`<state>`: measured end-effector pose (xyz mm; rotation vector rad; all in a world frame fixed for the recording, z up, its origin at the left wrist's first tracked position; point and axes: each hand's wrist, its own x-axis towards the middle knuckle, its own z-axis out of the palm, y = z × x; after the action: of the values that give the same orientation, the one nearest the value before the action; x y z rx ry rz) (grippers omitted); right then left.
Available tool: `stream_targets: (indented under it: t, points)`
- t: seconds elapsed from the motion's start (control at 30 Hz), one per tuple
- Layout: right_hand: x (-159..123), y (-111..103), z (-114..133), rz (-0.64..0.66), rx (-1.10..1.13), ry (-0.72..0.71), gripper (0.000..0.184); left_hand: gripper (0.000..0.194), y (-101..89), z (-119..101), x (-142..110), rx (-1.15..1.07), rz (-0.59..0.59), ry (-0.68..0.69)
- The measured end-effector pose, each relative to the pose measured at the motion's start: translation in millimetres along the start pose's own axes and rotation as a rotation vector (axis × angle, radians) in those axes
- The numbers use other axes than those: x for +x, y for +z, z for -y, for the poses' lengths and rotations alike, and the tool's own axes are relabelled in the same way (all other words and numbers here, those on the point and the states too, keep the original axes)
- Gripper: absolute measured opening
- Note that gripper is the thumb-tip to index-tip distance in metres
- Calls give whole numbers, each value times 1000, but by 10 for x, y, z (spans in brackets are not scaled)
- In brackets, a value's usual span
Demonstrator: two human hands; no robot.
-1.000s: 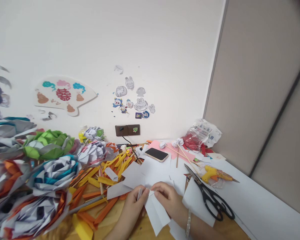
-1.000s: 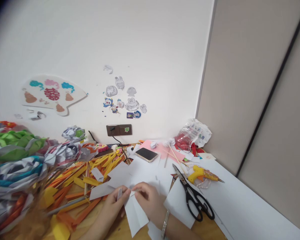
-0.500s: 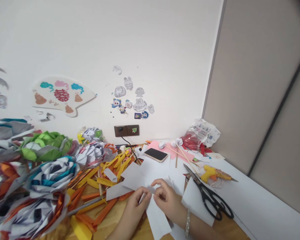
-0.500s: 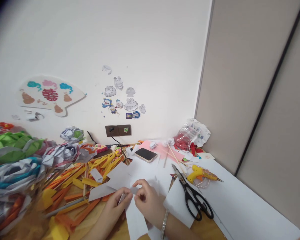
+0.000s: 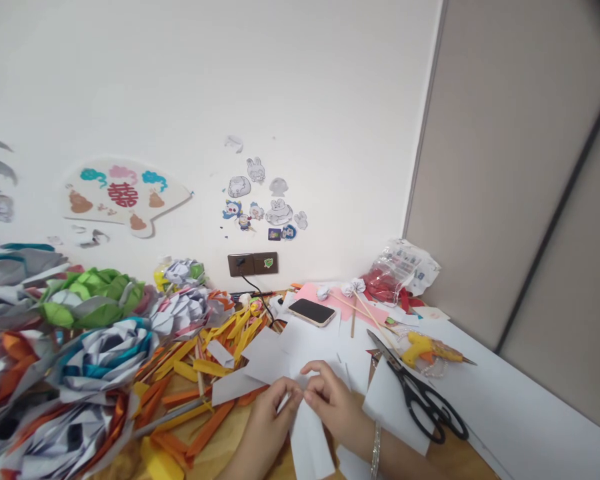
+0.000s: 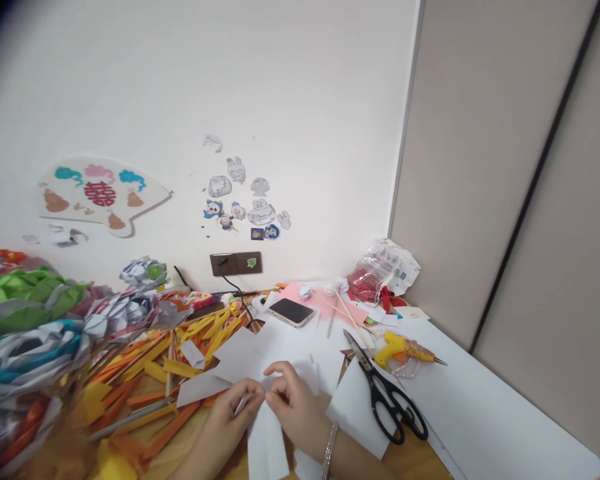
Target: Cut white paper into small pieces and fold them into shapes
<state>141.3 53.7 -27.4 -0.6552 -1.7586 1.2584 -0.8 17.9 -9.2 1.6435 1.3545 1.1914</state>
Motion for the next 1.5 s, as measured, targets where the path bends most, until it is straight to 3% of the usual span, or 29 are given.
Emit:
stream_targets:
  t: [0.37,0.63,0.77,0.87,0.97,1.1,1.23,1.5]
  points:
    - [24,-16,-65,-6,-41,6,23,25,-20,42,-1,6,-71,1]
    - [38,1,-34,-42,-21,4,26,24,-20,86,61,-111,-89,-54]
    - [62,-11,-76,-138,-8,6,26,41,26,99,44,-230,-89,-134]
    - [107,-44,-88,-251,62,-6,30,41,83,131,24,-228,8,-211]
    - [144,-70,-81,-282,157,-24,38,45,94,135,27,-195,-13,-229]
    - [134,-61,-114,-129,196,16,43,46,0,67,56,-191,-137,-154]
    - [86,-22,-170,72,160,80,43,43,-70,46,68,-171,-217,-181]
    - [72,5,-81,89,129,135,37,38,-60,97,83,-108,-227,-139]
